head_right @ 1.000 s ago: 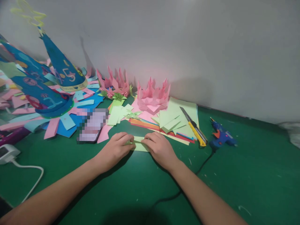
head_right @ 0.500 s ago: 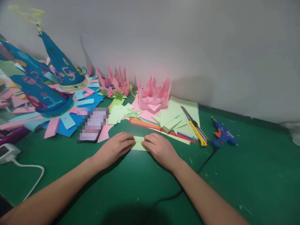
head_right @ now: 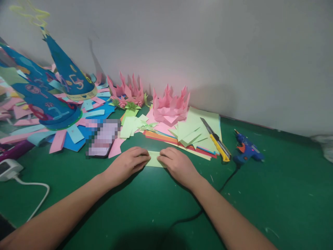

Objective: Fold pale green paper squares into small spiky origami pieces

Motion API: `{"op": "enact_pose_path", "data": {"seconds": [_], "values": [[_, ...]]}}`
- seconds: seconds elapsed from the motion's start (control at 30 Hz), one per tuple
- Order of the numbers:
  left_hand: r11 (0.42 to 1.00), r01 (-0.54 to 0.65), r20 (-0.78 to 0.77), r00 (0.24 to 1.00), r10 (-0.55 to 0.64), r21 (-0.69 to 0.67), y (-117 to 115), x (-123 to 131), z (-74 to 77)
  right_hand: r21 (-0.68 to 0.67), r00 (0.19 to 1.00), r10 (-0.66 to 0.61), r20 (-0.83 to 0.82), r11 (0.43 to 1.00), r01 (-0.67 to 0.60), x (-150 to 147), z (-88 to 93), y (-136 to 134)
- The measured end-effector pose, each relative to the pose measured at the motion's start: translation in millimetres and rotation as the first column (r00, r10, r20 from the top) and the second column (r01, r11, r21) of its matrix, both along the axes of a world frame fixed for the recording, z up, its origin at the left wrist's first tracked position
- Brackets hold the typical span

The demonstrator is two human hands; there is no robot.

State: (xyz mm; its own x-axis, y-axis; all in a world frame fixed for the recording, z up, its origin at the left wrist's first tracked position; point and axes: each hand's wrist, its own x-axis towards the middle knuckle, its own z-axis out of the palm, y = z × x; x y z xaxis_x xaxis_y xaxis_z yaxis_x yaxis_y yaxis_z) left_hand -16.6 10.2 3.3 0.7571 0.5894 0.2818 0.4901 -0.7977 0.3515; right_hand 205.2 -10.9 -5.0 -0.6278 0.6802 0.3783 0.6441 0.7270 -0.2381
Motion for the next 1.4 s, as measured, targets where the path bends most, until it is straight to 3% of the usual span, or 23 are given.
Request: {"op": "enact_pose_path", "data": {"seconds": [0.5, 0.7, 1.13, 1.4], "values": [[1.000, 0.010, -0.029, 1.000, -0.011, -0.009, -0.2, -1.3, 0.2, -0.033, 0.999, 0.020, -0.025, 0.999, -0.021, 2.0, -2.0, -0.2], [1.000, -0.004, -0.037, 0.999, 0.004, -0.004, -1.5, -1.6, -1.1, -0.027, 0.999, 0.046, -0.009, 0.999, -0.046, 1.5, 7.1, -3.0], [1.000, 0.013, -0.109, 0.994, -0.011, 0.018, -0.4, 0.3, -1.6, 0.016, 0.984, -0.111, 0.139, 0.994, 0.110, -16.4, 2.2, -11.1], [1.000, -0.012, -0.060, 0.998, 0.013, 0.005, -1.0, 0.8, -1.3, 0.085, 0.941, -0.312, 0.127, 0.949, 0.303, -15.4, 7.0, -13.7]]}}
